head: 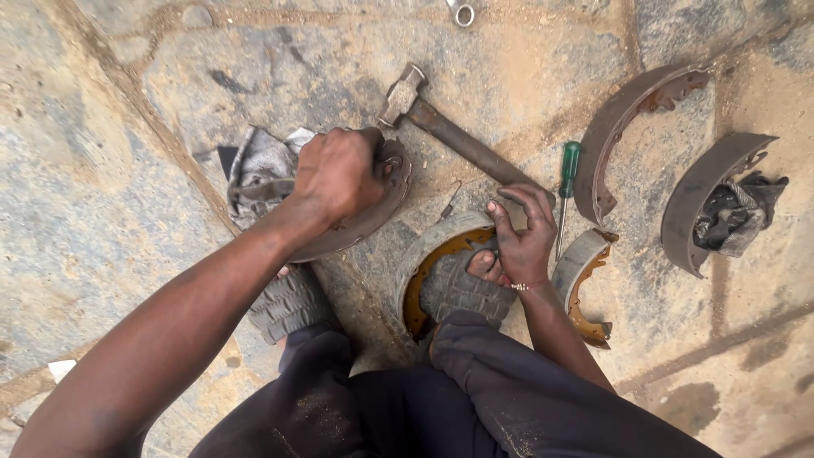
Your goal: The person sits on the ground and uses a hammer and screwdriver to remove and reattach brake shoe linings. They repeatedly tap the lining into place, pry it off, and reposition it on the curved metal backing.
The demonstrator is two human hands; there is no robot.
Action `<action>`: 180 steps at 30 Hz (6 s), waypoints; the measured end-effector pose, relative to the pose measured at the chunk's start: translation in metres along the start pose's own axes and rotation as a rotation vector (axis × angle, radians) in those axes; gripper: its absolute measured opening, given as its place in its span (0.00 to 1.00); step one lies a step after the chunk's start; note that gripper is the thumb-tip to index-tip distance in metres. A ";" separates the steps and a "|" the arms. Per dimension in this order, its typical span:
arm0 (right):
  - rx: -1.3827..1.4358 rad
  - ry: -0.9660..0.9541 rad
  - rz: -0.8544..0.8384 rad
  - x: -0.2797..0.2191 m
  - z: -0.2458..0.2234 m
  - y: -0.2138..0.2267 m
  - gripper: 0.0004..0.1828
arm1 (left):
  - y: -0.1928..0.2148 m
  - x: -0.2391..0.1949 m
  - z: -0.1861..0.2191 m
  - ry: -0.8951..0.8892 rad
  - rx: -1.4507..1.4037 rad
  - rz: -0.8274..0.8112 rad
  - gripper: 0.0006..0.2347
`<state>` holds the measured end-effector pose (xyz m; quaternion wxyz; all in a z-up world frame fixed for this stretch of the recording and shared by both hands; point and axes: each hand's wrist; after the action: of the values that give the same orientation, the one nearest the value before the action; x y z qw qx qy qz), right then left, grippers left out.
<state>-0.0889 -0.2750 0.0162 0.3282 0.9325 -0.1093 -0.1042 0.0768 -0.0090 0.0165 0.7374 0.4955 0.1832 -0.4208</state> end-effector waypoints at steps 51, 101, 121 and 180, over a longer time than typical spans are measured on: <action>0.992 -0.557 -0.556 0.010 -0.079 -0.088 0.30 | -0.030 -0.078 -0.034 0.145 -1.165 -0.023 0.24; 0.804 -0.541 -1.099 0.008 -0.034 -0.077 0.32 | -0.045 -0.112 -0.036 0.475 -1.626 0.156 0.29; 0.435 -0.532 -1.275 -0.030 -0.007 -0.063 0.33 | -0.036 -0.115 -0.055 0.439 -1.517 0.183 0.23; 0.576 -0.496 -1.152 0.064 -0.099 -0.030 0.23 | 0.064 -0.070 -0.007 0.153 -0.473 -0.175 0.27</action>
<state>0.0022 -0.2114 0.0652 -0.0751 0.8407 0.3083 -0.4389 0.0883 0.0377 0.0988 0.7776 0.3219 0.3739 -0.3899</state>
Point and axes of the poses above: each hand's wrist, its own x-axis towards the middle knuckle, its own y-axis out of the back of the hand, z = x × y, and after that the axes turned 2 degrees about z, right-handed
